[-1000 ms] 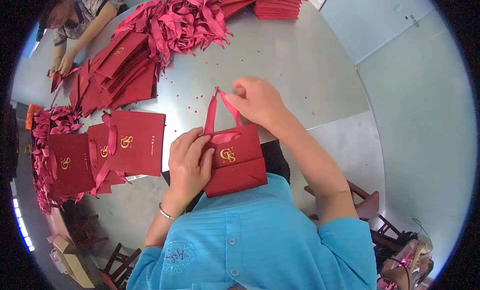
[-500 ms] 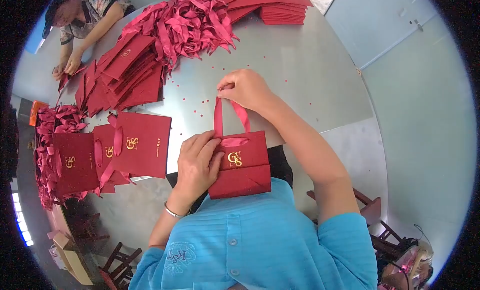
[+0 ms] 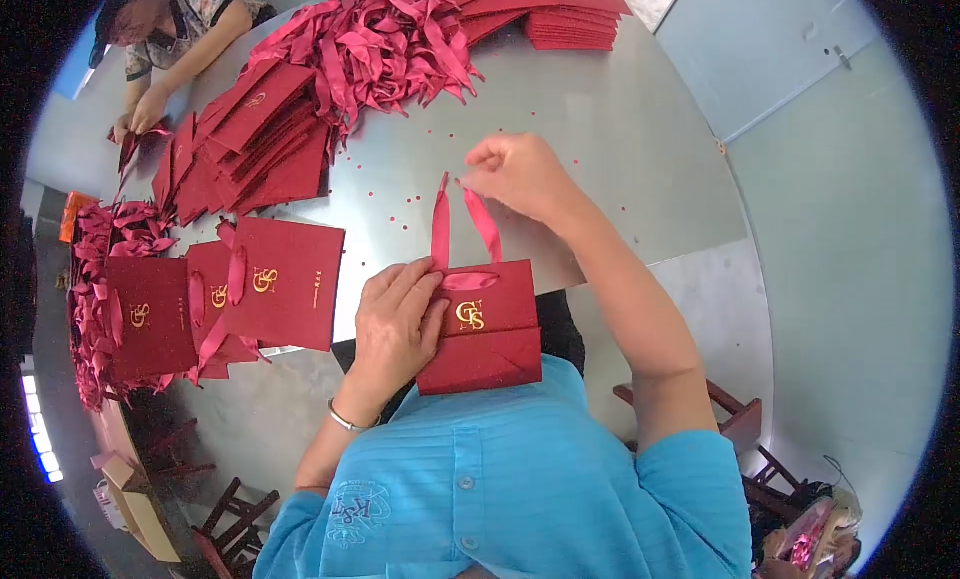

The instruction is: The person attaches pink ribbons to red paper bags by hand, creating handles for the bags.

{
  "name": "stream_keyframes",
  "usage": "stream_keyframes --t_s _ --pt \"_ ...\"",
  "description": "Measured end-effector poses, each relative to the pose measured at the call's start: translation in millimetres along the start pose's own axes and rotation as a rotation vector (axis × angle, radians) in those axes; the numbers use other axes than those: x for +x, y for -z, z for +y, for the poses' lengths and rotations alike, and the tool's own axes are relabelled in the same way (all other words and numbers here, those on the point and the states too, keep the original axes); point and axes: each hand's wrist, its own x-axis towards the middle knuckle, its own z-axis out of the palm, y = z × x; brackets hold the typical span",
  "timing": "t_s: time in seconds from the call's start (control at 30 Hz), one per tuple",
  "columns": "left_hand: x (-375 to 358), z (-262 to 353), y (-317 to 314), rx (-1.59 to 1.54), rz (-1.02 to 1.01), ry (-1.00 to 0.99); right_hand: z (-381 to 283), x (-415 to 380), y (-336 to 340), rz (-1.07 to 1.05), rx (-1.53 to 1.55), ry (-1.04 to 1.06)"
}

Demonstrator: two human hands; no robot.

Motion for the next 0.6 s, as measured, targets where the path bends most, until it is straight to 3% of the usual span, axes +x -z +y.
stream_keyframes --t_s 0.07,0.17,0.37,0.6 --pt "0.2 0.1 -0.5 0.000 -0.003 0.000 -1.5 -4.4 -4.4 -0.039 -0.286 0.129" --pt "0.6 0.1 -0.9 0.000 -0.010 -0.001 -4.8 0.1 -17.3 0.011 -0.380 0.150" --pt "0.9 0.3 0.0 0.000 -0.006 -0.003 6.8 11.8 -26.0 -0.008 -0.123 0.091" --pt "1.3 1.1 0.4 0.011 -0.010 -0.002 8.9 6.5 -26.3 -0.045 -0.202 0.239"
